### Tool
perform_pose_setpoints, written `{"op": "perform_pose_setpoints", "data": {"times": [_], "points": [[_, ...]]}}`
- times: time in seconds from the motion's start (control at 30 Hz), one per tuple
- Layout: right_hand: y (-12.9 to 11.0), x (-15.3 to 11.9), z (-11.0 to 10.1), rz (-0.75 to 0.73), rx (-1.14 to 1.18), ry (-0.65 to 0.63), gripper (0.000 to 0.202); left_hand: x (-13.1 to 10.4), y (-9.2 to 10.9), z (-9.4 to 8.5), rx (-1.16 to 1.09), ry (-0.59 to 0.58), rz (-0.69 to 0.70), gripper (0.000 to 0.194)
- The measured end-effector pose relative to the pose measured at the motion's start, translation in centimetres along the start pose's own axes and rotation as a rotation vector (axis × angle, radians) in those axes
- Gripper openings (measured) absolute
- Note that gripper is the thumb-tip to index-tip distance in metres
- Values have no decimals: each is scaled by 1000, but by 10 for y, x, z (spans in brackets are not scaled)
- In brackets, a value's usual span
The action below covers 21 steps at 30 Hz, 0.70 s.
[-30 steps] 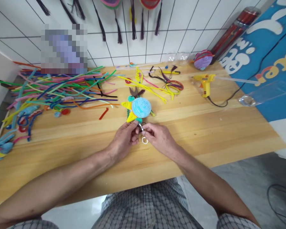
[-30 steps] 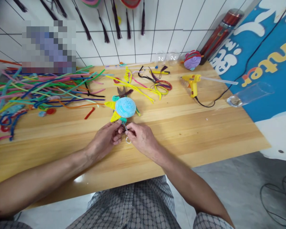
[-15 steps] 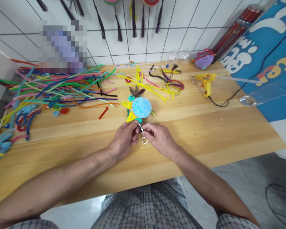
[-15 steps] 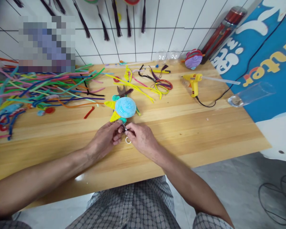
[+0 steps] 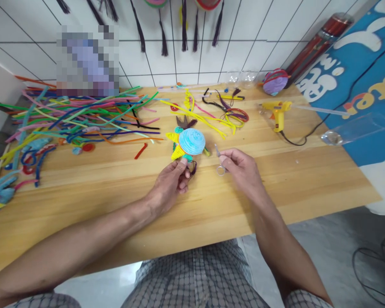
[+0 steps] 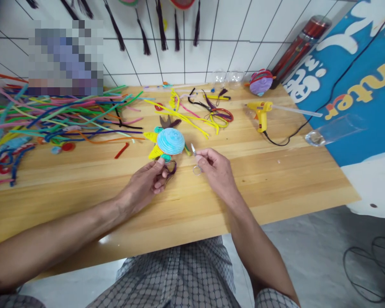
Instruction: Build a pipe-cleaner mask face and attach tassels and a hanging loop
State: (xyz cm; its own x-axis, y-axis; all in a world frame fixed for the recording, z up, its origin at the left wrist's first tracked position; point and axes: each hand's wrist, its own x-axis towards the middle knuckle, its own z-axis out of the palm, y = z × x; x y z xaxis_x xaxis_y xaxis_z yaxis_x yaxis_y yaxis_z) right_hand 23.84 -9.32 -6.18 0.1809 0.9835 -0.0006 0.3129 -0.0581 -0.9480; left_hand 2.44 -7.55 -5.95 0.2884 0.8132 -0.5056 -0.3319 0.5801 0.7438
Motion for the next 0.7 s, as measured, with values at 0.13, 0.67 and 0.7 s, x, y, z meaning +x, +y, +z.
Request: {"op": "perform_pose_setpoints", "data": {"times": [0.13,0.67,0.7], "points": [[9,1,-5,-180,-512,217,15,-2,-1,-2,-11,9,0,40],[-6,-14,53,-628,-697,-144,24,2,-2,-1,-54,-44,14,33],[-5,-13,53,-617,-683,-148,23,3,-2,-1,-54,-39,11,32]]}}
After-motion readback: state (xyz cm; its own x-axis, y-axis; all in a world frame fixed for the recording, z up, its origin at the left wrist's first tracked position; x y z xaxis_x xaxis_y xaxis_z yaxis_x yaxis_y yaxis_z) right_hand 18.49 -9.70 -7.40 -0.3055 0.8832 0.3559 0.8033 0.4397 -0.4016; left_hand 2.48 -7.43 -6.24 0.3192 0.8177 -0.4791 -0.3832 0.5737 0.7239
